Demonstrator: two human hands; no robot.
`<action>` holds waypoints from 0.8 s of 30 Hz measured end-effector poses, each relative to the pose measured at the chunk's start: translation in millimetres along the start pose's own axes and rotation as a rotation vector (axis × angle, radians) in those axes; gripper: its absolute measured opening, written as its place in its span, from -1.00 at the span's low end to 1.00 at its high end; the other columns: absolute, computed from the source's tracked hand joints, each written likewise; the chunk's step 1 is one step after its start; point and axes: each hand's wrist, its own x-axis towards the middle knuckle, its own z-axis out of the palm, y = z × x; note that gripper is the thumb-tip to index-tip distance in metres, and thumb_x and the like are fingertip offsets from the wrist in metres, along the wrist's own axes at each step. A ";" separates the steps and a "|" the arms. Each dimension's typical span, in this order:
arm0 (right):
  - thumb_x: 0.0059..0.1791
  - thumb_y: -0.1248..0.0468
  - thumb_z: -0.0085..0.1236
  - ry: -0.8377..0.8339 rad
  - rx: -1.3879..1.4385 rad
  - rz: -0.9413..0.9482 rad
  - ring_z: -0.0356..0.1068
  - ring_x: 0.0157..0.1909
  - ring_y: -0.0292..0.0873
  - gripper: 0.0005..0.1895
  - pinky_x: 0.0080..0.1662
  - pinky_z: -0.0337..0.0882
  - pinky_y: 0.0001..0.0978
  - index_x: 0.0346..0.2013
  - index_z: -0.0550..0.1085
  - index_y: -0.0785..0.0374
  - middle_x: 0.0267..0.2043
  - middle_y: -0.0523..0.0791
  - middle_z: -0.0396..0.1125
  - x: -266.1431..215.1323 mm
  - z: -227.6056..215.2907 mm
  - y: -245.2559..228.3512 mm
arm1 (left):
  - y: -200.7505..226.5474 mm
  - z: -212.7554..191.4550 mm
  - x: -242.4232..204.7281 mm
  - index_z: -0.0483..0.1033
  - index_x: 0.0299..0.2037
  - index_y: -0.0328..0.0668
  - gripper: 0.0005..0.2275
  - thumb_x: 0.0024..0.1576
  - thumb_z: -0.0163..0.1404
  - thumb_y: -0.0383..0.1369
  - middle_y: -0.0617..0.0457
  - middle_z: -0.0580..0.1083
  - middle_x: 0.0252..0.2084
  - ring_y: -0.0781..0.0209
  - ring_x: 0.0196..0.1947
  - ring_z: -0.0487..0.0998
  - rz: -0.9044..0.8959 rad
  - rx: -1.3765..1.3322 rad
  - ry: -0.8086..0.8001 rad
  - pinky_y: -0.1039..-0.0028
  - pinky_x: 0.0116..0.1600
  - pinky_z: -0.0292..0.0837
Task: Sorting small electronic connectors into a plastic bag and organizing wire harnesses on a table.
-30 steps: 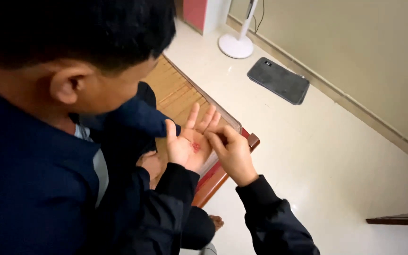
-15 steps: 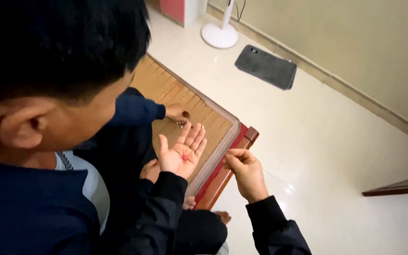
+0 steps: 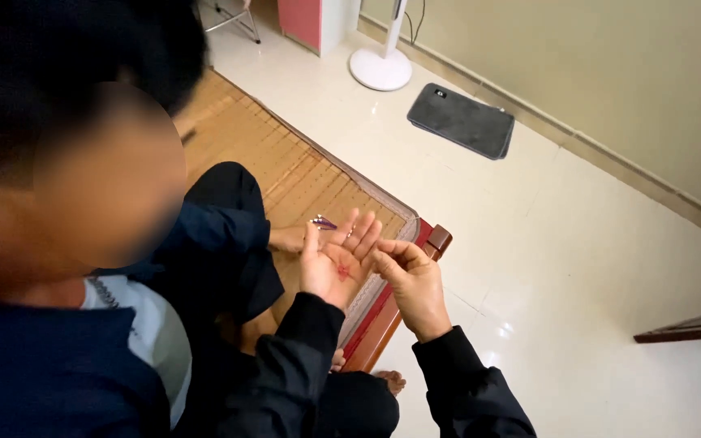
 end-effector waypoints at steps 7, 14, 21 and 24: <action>-0.16 0.37 0.36 0.036 -0.192 -0.094 0.31 -0.39 -0.36 -0.80 -0.28 0.36 -0.55 -0.27 0.57 0.29 -0.45 -0.14 0.43 2.2 -0.4 3.7 | -9.8 -5.3 -9.5 0.44 0.14 -0.17 -0.37 0.13 -0.26 0.20 -0.20 0.38 0.19 -0.13 0.23 0.37 -0.002 0.031 0.092 0.12 0.19 0.37; -0.16 0.22 0.37 -0.060 -0.453 -0.322 0.18 -0.15 -0.25 -0.80 -0.05 0.21 -0.46 -0.26 0.62 0.08 -0.22 -0.16 0.28 2.8 4.4 9.1 | -11.0 36.0 -4.7 0.38 0.20 0.00 -0.28 0.01 -0.21 0.32 -0.14 0.27 0.32 -0.14 0.36 0.17 0.068 -0.014 0.083 -0.08 0.37 0.02; -0.13 0.20 0.34 -0.057 -0.384 -0.266 0.13 -0.11 -0.26 -0.77 -0.06 0.19 -0.46 -0.20 0.61 0.12 -0.22 -0.14 0.22 8.4 6.8 18.4 | -3.9 34.7 -0.1 0.35 0.23 0.02 -0.29 0.02 -0.20 0.31 -0.16 0.22 0.35 -0.13 0.39 0.11 0.050 -0.014 0.021 -0.11 0.39 -0.04; -0.12 0.21 0.31 -0.084 -0.435 -0.296 0.17 -0.15 -0.21 -0.81 -0.10 0.18 -0.42 -0.22 0.61 0.09 -0.27 -0.12 0.21 8.1 8.2 16.8 | -3.0 28.7 1.0 0.36 0.22 0.02 -0.27 0.00 -0.23 0.34 -0.14 0.24 0.33 -0.09 0.39 0.13 0.038 0.020 0.028 -0.04 0.42 -0.09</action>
